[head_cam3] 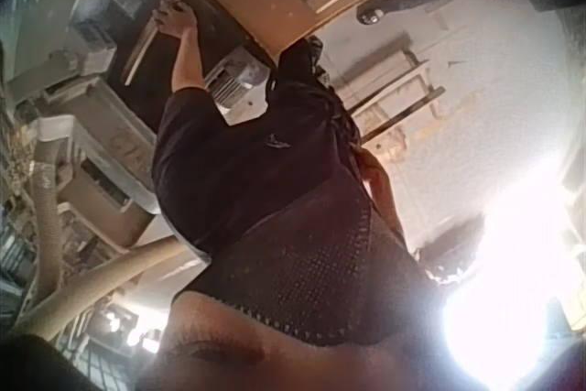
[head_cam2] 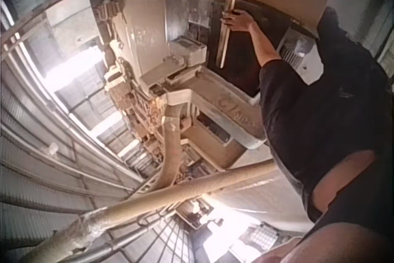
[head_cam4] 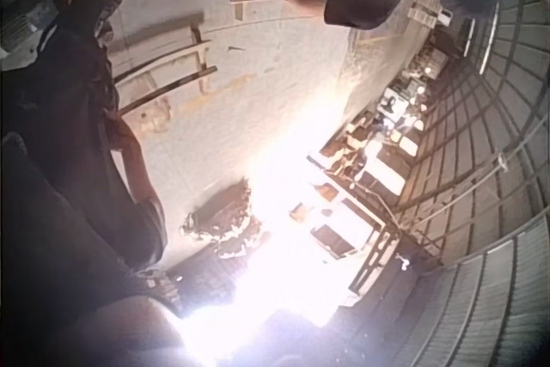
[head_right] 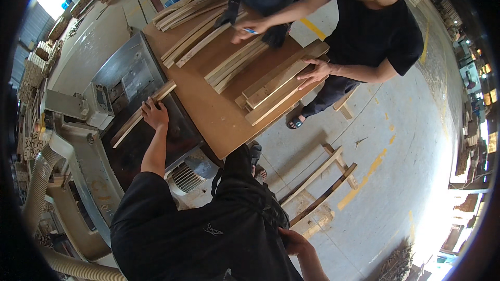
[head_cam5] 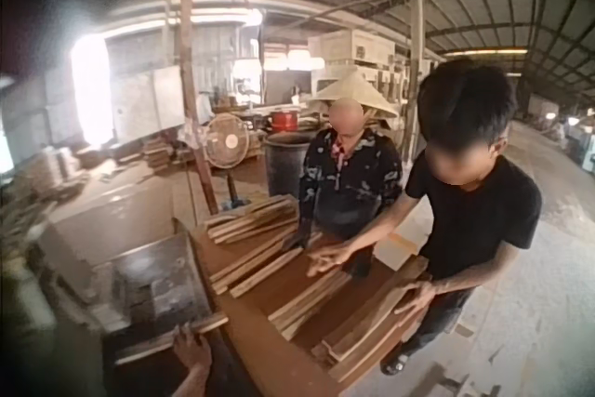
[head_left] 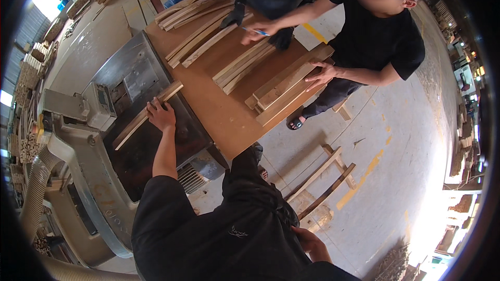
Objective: The person holds wooden planks at a woodworking station while coworkers mark the planks with a pen and stack them on a table.
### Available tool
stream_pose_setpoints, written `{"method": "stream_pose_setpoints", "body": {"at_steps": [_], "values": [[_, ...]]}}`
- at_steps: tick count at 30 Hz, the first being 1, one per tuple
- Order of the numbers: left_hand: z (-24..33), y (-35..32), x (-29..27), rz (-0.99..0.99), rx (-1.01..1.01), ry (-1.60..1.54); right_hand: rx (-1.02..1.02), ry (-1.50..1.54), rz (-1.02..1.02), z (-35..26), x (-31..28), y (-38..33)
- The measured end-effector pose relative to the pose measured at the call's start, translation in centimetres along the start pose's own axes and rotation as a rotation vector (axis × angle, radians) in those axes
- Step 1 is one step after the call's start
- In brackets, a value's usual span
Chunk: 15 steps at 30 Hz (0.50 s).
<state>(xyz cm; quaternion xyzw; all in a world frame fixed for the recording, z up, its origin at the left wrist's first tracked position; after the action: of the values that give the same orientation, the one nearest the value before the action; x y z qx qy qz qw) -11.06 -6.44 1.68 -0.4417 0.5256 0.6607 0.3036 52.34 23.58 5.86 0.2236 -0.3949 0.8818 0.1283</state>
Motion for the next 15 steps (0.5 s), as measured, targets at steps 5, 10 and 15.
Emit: {"method": "stream_pose_setpoints", "body": {"at_steps": [5,10,15], "values": [[0.09,-0.02,-0.16,0.012,0.002,0.012,0.03,0.034,-0.01,0.24,-0.14,-0.01],[0.35,-0.02,-0.05,0.027,0.011,0.018,-0.016,0.043,-0.028,0.55,0.31,0.04],[0.14,0.08,-0.09,0.027,0.012,0.022,0.032,0.055,-0.02,0.54,0.07,0.24]]}}
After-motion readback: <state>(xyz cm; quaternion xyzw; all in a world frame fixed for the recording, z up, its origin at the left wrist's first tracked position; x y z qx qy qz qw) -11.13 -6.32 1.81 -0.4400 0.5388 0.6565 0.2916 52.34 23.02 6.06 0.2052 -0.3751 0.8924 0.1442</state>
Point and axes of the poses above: each hand's wrist, its own y-axis towards the middle knuckle, its own x-axis out of the palm, z = x × y, the point moved 6 cm from there along y, towards the middle knuckle, and after that the axes turned 7 degrees about y, right-handed, at the moved point
